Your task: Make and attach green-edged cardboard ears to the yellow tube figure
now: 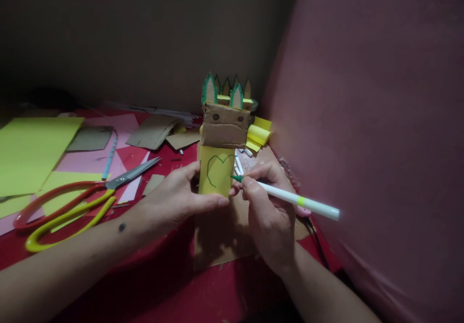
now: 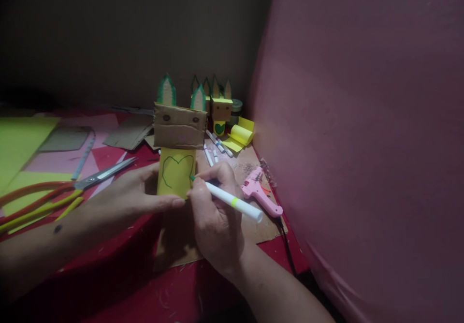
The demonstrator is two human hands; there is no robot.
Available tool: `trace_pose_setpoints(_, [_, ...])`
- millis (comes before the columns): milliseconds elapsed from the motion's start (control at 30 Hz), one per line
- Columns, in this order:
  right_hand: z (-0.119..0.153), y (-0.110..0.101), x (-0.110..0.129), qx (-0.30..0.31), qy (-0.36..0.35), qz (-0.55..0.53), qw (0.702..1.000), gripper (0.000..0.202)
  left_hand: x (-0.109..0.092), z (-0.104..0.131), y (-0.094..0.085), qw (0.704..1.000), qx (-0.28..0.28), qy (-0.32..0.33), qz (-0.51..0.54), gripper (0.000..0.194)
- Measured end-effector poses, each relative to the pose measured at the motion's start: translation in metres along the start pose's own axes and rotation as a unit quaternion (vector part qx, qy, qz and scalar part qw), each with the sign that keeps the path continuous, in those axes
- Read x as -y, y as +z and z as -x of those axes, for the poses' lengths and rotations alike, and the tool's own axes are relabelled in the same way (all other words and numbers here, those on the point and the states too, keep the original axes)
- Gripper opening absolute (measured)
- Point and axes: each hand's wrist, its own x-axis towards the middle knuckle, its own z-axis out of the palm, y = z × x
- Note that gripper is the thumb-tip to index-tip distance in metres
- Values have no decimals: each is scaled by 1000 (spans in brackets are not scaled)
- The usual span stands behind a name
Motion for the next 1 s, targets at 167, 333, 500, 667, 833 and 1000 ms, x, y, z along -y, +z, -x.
trace_pose_setpoints(167, [0, -1, 0, 7, -2, 17, 1000, 21, 1, -1, 0, 1000, 9, 19, 9, 58])
trace_pose_setpoints(333, [0, -2, 3, 8, -1, 28, 1000, 21, -3, 2, 2, 1000, 4, 14, 7, 56])
trace_pose_setpoints(500, [1, -3, 1, 12, -2, 28, 1000, 19, -6, 3, 3, 1000, -7, 2, -7, 63])
trace_pose_setpoints(667, [5, -5, -2, 18, 0, 28, 999, 21, -6, 2, 1, 1000, -17, -9, -22, 75])
trace_pose_setpoints(833, [5, -4, 0, 9, -23, 52, 998, 21, -8, 5, 4, 1000, -15, -8, -17, 73])
trace_pose_setpoints(1000, [4, -2, 5, 20, -31, 66, 997, 21, -12, 6, 6, 1000, -18, -5, -19, 68])
